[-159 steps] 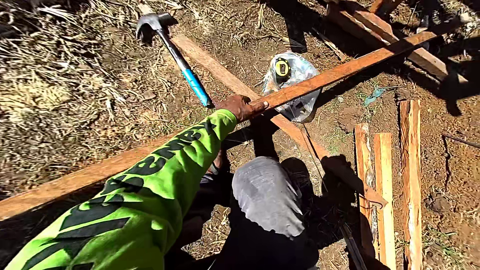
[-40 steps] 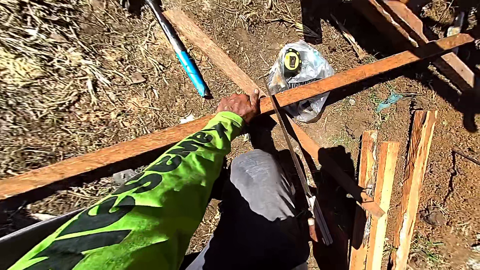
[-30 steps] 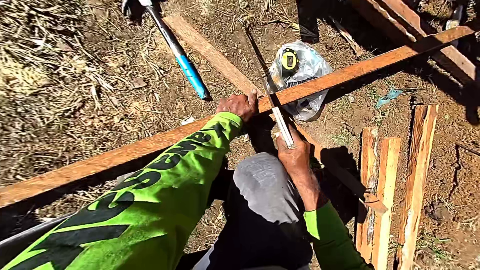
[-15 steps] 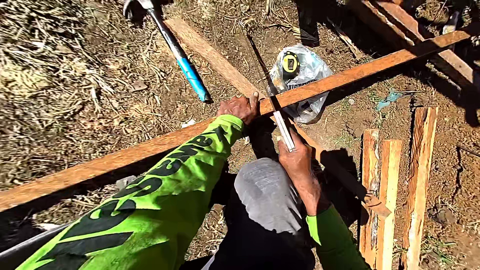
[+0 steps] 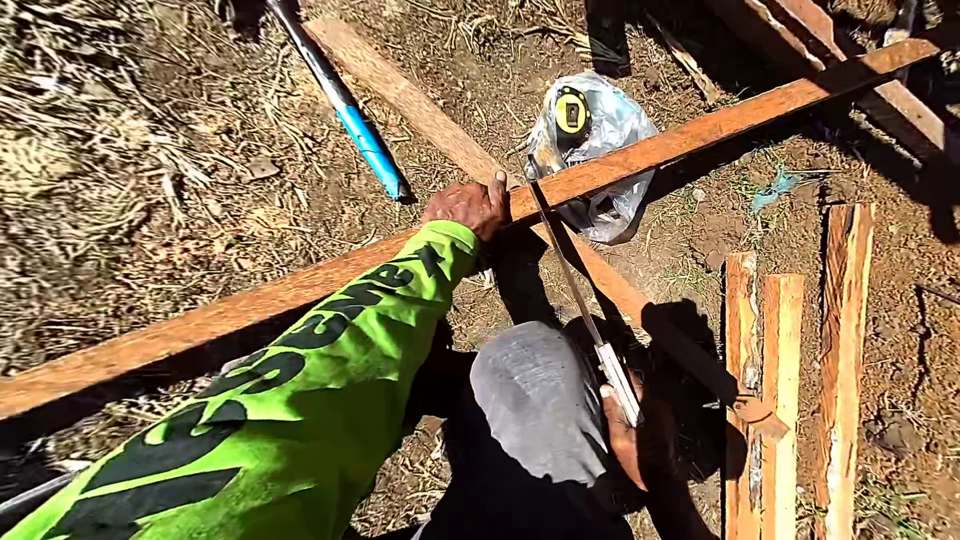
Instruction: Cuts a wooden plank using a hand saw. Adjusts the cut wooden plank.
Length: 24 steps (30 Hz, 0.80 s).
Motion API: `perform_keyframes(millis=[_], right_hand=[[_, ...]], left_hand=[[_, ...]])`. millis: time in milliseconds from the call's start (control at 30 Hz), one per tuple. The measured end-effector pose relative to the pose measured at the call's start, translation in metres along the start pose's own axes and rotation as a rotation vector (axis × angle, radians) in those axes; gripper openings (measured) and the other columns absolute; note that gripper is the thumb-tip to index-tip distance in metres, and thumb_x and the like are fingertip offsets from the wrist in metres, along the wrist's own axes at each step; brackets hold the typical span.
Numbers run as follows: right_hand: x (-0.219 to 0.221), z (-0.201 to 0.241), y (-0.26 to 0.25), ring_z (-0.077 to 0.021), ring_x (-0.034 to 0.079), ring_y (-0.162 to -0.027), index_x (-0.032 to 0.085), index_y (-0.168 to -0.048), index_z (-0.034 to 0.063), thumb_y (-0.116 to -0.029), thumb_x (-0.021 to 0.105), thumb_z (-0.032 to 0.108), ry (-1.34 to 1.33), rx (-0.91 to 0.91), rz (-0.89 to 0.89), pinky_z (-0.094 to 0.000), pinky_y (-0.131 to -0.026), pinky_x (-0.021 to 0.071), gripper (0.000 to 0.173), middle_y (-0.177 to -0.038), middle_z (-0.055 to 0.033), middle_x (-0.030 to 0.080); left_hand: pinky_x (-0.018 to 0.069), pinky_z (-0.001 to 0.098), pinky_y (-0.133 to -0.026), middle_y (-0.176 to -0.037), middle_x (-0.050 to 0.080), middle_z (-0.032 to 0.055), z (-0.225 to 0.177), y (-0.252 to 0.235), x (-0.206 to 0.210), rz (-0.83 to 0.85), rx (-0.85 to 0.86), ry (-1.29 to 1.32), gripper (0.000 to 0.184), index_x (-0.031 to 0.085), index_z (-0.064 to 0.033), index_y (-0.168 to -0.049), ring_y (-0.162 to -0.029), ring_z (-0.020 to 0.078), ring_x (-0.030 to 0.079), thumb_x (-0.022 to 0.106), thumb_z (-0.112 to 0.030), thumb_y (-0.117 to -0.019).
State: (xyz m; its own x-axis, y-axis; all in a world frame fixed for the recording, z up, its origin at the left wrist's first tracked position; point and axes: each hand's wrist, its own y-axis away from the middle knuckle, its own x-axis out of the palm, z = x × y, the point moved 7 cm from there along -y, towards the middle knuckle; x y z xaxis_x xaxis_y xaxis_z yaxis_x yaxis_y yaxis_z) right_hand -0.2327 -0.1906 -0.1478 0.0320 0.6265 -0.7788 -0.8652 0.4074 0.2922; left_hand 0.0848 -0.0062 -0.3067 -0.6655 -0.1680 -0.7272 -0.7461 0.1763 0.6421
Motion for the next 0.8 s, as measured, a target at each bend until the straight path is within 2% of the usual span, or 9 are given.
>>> perform_keyframes(millis=[100, 200, 267, 333, 433, 533, 633, 700, 800], right_hand=[[-0.019, 0.009, 0.019, -0.0183, 0.076, -0.092, 0.068, -0.129, -0.0015, -0.0947, 0.067, 0.036, 0.027, 0.089, 0.064, -0.0394, -0.085, 0.0621, 0.051, -0.101, -0.0114, 0.078], [-0.044, 0.013, 0.04, -0.0092, 0.075, -0.088, 0.071, -0.125, -0.0008, -0.096, 0.067, 0.035, -0.019, -0.039, -0.059, -0.0277, -0.081, 0.0624, 0.046, -0.099, -0.0087, 0.078], [-0.053, 0.013, 0.045, -0.0074, 0.074, -0.084, 0.072, -0.124, -0.0007, -0.0955, 0.066, 0.034, -0.017, -0.066, -0.072, -0.0262, -0.077, 0.0617, 0.046, -0.096, -0.0082, 0.078], [-0.036, 0.02, 0.011, -0.0086, 0.075, -0.084, 0.072, -0.124, 0.001, -0.0944, 0.067, 0.034, -0.007, -0.035, -0.039, -0.0289, -0.077, 0.0627, 0.044, -0.094, -0.0066, 0.078], [0.027, 0.047, -0.089, -0.0227, 0.073, -0.074, 0.074, -0.118, -0.0003, -0.0897, 0.073, 0.025, -0.093, -0.01, -0.072, -0.045, -0.07, 0.0611, 0.038, -0.083, -0.0129, 0.075], [0.058, 0.064, -0.14, -0.0265, 0.071, -0.07, 0.071, -0.126, 0.0072, -0.0942, 0.071, 0.031, -0.122, -0.031, -0.059, -0.0518, -0.065, 0.0594, 0.039, -0.081, -0.0119, 0.073], [0.028, 0.042, -0.089, -0.0205, 0.074, -0.078, 0.072, -0.128, 0.0077, -0.0935, 0.071, 0.036, -0.088, 0.017, -0.063, -0.0445, -0.074, 0.0621, 0.045, -0.09, -0.0101, 0.077], [-0.008, 0.03, -0.039, -0.0154, 0.076, -0.089, 0.071, -0.126, 0.0019, -0.0941, 0.071, 0.033, -0.062, 0.019, -0.026, -0.0369, -0.084, 0.063, 0.045, -0.099, -0.0101, 0.078], [-0.051, 0.023, 0.025, -0.0144, 0.075, -0.078, 0.072, -0.123, 0.0, -0.0936, 0.066, 0.034, 0.064, -0.01, -0.038, -0.0344, -0.071, 0.0629, 0.045, -0.09, -0.0089, 0.078]], left_hand=[[0.0466, 0.0752, -0.087, -0.115, 0.067, 0.0346, 0.004, 0.009, 0.013, 0.026, -0.016, -0.008, 0.098, 0.067, 0.0047, -0.106, -0.115, 0.054, 0.063, 0.0, -0.067, -0.1013], [0.0483, 0.0749, -0.085, -0.112, 0.068, 0.0342, 0.003, 0.006, 0.004, -0.004, -0.019, -0.012, 0.097, 0.068, 0.0034, -0.104, -0.111, 0.0538, 0.065, 0.001, -0.067, -0.1014], [0.048, 0.0752, -0.084, -0.111, 0.068, 0.0343, 0.005, 0.007, 0.003, 0.006, -0.02, -0.006, 0.097, 0.068, 0.0036, -0.104, -0.111, 0.0543, 0.065, 0.001, -0.067, -0.1014], [0.0481, 0.0748, -0.085, -0.111, 0.068, 0.0335, 0.005, 0.003, 0.003, 0.0, -0.022, -0.007, 0.098, 0.068, 0.0026, -0.104, -0.112, 0.0538, 0.065, 0.0, -0.068, -0.1008], [0.048, 0.0739, -0.086, -0.111, 0.069, 0.0326, 0.006, 0.001, 0.007, -0.018, -0.013, -0.005, 0.099, 0.068, 0.0025, -0.102, -0.112, 0.0522, 0.065, -0.001, -0.068, -0.1009], [0.0474, 0.0755, -0.087, -0.118, 0.066, 0.0335, 0.012, -0.01, -0.003, -0.047, -0.039, 0.009, 0.1, 0.068, 0.002, -0.106, -0.116, 0.0535, 0.063, 0.001, -0.071, -0.0995], [0.0468, 0.0759, -0.088, -0.12, 0.064, 0.0364, 0.006, 0.0, 0.003, -0.009, -0.034, -0.005, 0.1, 0.067, 0.0047, -0.109, -0.116, 0.055, 0.062, 0.001, -0.07, -0.1001], [0.0466, 0.0751, -0.088, -0.117, 0.066, 0.0351, 0.006, 0.002, -0.001, -0.007, -0.039, 0.0, 0.099, 0.067, 0.0041, -0.108, -0.115, 0.054, 0.063, 0.001, -0.069, -0.1007], [0.047, 0.0754, -0.087, -0.114, 0.067, 0.0342, 0.003, 0.003, -0.001, 0.033, -0.025, -0.004, 0.097, 0.068, 0.0033, -0.105, -0.113, 0.0539, 0.064, 0.001, -0.067, -0.1014]])
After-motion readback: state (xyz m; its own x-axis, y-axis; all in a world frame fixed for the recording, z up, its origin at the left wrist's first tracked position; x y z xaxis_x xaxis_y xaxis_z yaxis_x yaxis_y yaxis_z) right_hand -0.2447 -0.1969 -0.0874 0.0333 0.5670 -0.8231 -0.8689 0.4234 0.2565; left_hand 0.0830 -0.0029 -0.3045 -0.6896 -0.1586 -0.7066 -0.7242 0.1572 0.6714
